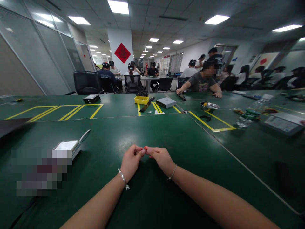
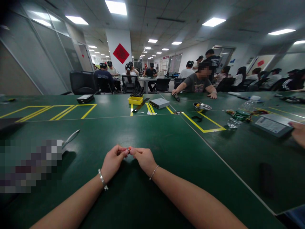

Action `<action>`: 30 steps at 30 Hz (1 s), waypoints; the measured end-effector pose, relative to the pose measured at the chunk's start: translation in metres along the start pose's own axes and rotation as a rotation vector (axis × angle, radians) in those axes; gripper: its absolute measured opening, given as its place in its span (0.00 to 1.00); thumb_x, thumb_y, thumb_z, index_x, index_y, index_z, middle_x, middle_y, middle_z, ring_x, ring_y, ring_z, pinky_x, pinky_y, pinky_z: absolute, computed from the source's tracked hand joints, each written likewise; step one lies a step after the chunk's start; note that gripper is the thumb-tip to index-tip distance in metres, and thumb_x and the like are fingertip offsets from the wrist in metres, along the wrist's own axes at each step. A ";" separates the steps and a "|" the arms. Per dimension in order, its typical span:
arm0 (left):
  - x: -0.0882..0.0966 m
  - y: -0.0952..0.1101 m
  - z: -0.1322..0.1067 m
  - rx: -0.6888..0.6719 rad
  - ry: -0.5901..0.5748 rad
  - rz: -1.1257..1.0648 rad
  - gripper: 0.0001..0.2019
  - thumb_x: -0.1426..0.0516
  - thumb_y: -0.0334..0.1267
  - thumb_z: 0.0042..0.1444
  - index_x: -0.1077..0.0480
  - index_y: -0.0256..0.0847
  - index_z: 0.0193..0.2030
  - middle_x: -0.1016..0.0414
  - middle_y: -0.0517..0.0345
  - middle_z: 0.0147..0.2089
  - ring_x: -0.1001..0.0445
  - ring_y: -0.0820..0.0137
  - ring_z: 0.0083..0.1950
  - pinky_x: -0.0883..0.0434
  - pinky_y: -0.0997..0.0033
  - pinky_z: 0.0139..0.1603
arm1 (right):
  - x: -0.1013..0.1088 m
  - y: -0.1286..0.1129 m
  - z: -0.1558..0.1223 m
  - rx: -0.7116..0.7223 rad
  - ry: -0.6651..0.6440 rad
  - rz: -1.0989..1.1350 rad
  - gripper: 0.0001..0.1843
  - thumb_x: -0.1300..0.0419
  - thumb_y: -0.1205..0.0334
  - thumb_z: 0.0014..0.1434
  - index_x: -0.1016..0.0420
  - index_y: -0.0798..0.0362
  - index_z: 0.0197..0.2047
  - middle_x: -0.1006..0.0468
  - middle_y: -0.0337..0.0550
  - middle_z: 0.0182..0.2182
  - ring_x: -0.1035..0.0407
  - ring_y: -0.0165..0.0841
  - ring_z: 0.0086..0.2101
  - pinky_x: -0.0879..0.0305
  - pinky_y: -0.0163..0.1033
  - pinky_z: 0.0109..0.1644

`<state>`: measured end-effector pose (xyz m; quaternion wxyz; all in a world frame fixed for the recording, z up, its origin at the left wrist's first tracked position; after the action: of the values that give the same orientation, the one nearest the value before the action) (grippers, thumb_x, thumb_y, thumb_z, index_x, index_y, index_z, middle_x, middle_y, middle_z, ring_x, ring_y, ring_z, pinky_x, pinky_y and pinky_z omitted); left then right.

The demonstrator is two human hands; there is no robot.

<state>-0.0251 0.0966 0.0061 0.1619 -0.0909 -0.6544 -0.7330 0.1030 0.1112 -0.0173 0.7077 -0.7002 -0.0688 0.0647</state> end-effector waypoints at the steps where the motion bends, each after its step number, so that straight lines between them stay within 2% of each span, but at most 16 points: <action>1: -0.002 0.001 -0.001 -0.013 -0.008 0.026 0.08 0.44 0.42 0.46 0.34 0.39 0.28 0.30 0.63 0.23 0.33 0.73 0.25 0.37 0.73 0.28 | 0.001 -0.001 0.000 0.012 0.014 0.006 0.19 0.40 0.51 0.44 0.24 0.59 0.33 0.23 0.46 0.29 0.31 0.32 0.31 0.36 0.39 0.38; 3: -0.007 0.004 -0.003 -0.051 -0.039 0.073 0.07 0.44 0.41 0.46 0.34 0.40 0.27 0.32 0.64 0.22 0.33 0.73 0.25 0.37 0.74 0.27 | 0.003 -0.004 0.000 0.031 0.040 -0.004 0.15 0.38 0.55 0.42 0.26 0.58 0.30 0.24 0.43 0.27 0.31 0.31 0.30 0.36 0.38 0.37; 6: -0.017 0.008 -0.005 -0.107 -0.144 0.068 0.06 0.45 0.40 0.48 0.34 0.41 0.31 0.28 0.62 0.28 0.30 0.72 0.29 0.34 0.72 0.32 | 0.010 -0.014 0.003 0.059 0.069 -0.195 0.09 0.39 0.59 0.44 0.28 0.55 0.28 0.23 0.39 0.26 0.30 0.31 0.29 0.35 0.36 0.35; 8: -0.022 0.010 -0.007 -0.137 -0.219 0.064 0.07 0.46 0.39 0.49 0.34 0.42 0.36 0.27 0.60 0.33 0.29 0.71 0.34 0.33 0.71 0.36 | 0.027 -0.024 0.010 0.073 0.125 -0.351 0.07 0.42 0.59 0.48 0.28 0.53 0.29 0.23 0.38 0.28 0.30 0.30 0.30 0.35 0.36 0.35; 9: -0.023 0.011 -0.007 -0.148 -0.246 0.085 0.08 0.47 0.40 0.50 0.34 0.42 0.37 0.26 0.60 0.34 0.28 0.70 0.35 0.33 0.70 0.37 | 0.044 -0.031 0.014 0.076 0.174 -0.412 0.07 0.43 0.59 0.49 0.28 0.52 0.29 0.23 0.38 0.28 0.30 0.31 0.30 0.35 0.36 0.35; 11: -0.023 0.012 -0.008 -0.162 -0.272 0.161 0.09 0.48 0.41 0.51 0.33 0.43 0.38 0.26 0.59 0.34 0.28 0.70 0.35 0.33 0.70 0.38 | 0.090 -0.043 0.021 0.059 0.312 -0.513 0.08 0.45 0.58 0.51 0.28 0.51 0.30 0.24 0.41 0.29 0.30 0.33 0.32 0.36 0.38 0.37; 13: -0.023 0.012 -0.008 -0.172 -0.299 0.245 0.09 0.49 0.41 0.52 0.33 0.43 0.38 0.26 0.58 0.34 0.28 0.69 0.35 0.33 0.69 0.38 | 0.151 -0.055 0.020 0.012 0.496 -0.655 0.09 0.46 0.59 0.51 0.27 0.53 0.31 0.25 0.47 0.31 0.32 0.37 0.35 0.38 0.42 0.40; 15: -0.026 0.013 -0.010 -0.198 -0.339 0.330 0.09 0.50 0.40 0.53 0.32 0.43 0.38 0.26 0.58 0.35 0.29 0.68 0.37 0.34 0.68 0.39 | 0.214 -0.062 0.009 -0.061 0.674 -0.791 0.12 0.47 0.60 0.51 0.27 0.56 0.33 0.27 0.55 0.34 0.34 0.42 0.39 0.42 0.47 0.42; 17: -0.032 0.016 -0.013 -0.260 -0.391 0.416 0.09 0.49 0.39 0.52 0.32 0.43 0.39 0.28 0.57 0.38 0.30 0.67 0.40 0.35 0.66 0.42 | 0.268 -0.062 -0.008 -0.143 0.810 -0.885 0.14 0.49 0.61 0.52 0.27 0.59 0.37 0.28 0.60 0.36 0.36 0.46 0.42 0.44 0.50 0.43; 19: -0.038 0.021 -0.018 -0.350 -0.443 0.482 0.10 0.47 0.38 0.51 0.32 0.44 0.41 0.29 0.56 0.41 0.33 0.66 0.44 0.36 0.64 0.46 | 0.311 -0.055 -0.027 -0.262 0.916 -0.986 0.16 0.50 0.60 0.52 0.27 0.59 0.39 0.28 0.61 0.38 0.36 0.47 0.42 0.43 0.49 0.42; 21: -0.043 0.024 -0.023 -0.425 -0.494 0.518 0.11 0.46 0.36 0.50 0.33 0.44 0.42 0.31 0.56 0.45 0.35 0.66 0.47 0.38 0.63 0.50 | 0.343 -0.044 -0.042 -0.381 0.984 -1.074 0.17 0.51 0.60 0.52 0.27 0.57 0.41 0.28 0.60 0.38 0.35 0.47 0.41 0.41 0.47 0.39; 23: -0.045 0.025 -0.027 -0.460 -0.538 0.541 0.13 0.45 0.36 0.50 0.34 0.45 0.44 0.33 0.56 0.48 0.37 0.66 0.49 0.39 0.62 0.51 | 0.364 -0.032 -0.050 -0.469 1.006 -1.127 0.18 0.51 0.59 0.52 0.27 0.55 0.41 0.27 0.59 0.39 0.34 0.46 0.39 0.39 0.45 0.37; 26: -0.047 0.025 -0.032 -0.473 -0.590 0.566 0.17 0.45 0.37 0.50 0.36 0.46 0.48 0.36 0.56 0.52 0.38 0.65 0.51 0.40 0.61 0.52 | 0.383 -0.020 -0.054 -0.535 1.021 -1.163 0.18 0.51 0.58 0.52 0.26 0.52 0.41 0.27 0.57 0.38 0.33 0.46 0.38 0.39 0.45 0.33; 28: -0.046 0.026 -0.033 -0.479 -0.591 0.576 0.17 0.45 0.37 0.50 0.36 0.46 0.49 0.36 0.56 0.52 0.39 0.65 0.51 0.40 0.61 0.53 | 0.389 -0.018 -0.055 -0.550 1.038 -1.211 0.17 0.50 0.58 0.51 0.25 0.52 0.40 0.27 0.61 0.36 0.34 0.47 0.37 0.40 0.46 0.31; 30: -0.046 0.026 -0.032 -0.484 -0.558 0.581 0.15 0.46 0.38 0.51 0.35 0.46 0.47 0.36 0.56 0.51 0.38 0.65 0.51 0.40 0.62 0.52 | 0.387 -0.023 -0.055 -0.503 1.031 -1.277 0.18 0.51 0.60 0.51 0.24 0.57 0.38 0.28 0.68 0.35 0.35 0.50 0.38 0.41 0.48 0.29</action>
<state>0.0292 0.0682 0.0108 0.1522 -0.4990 -0.4307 -0.7364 0.4936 0.1303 0.0074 0.3749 -0.6053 -0.1320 -0.6897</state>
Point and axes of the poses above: each hand's wrist, its own z-axis towards the middle knuckle, its own x-axis out of the back of the hand, y = z × x, the point moved 10 cm from there along z, towards the middle knuckle
